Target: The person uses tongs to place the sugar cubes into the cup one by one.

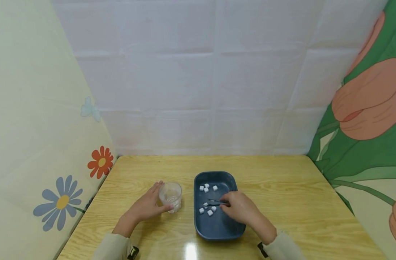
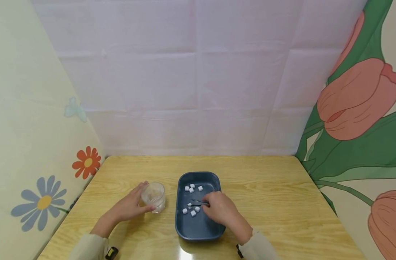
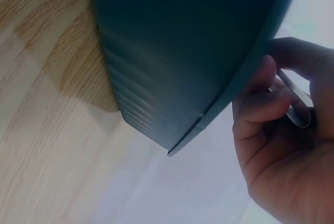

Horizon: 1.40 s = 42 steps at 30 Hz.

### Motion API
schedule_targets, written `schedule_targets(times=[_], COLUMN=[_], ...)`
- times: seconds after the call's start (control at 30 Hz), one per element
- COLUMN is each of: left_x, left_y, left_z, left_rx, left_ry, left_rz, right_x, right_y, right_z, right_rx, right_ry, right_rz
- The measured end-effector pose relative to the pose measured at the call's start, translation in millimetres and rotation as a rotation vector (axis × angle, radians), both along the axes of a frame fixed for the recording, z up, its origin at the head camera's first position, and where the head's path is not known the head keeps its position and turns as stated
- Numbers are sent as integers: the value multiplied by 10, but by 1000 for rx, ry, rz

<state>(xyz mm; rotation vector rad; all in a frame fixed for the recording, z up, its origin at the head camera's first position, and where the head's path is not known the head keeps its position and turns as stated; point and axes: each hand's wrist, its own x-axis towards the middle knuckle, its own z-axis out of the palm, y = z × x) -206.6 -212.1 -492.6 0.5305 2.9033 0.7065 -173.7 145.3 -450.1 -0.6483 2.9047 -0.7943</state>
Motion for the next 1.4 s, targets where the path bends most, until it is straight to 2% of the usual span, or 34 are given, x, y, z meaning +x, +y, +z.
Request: schedule_targets(times=[0.37,1.03,1.27,1.4], left_x=[6,-2,2,0], left_y=[12,-5,-6,1], left_z=[18,-14,-13,-15], left_rx=[12,4,11,28], left_ry=[-2,-7,3,10], left_rz=[4,19,8,2], right_x=[12,9,20,30], right_y=[-14,-42,-42,-43], right_z=[0,-21,-29,-25], right_rx=[-4,34,41,45], right_ry=[-19,2,33,24], right_rz=[-6,44,57,51])
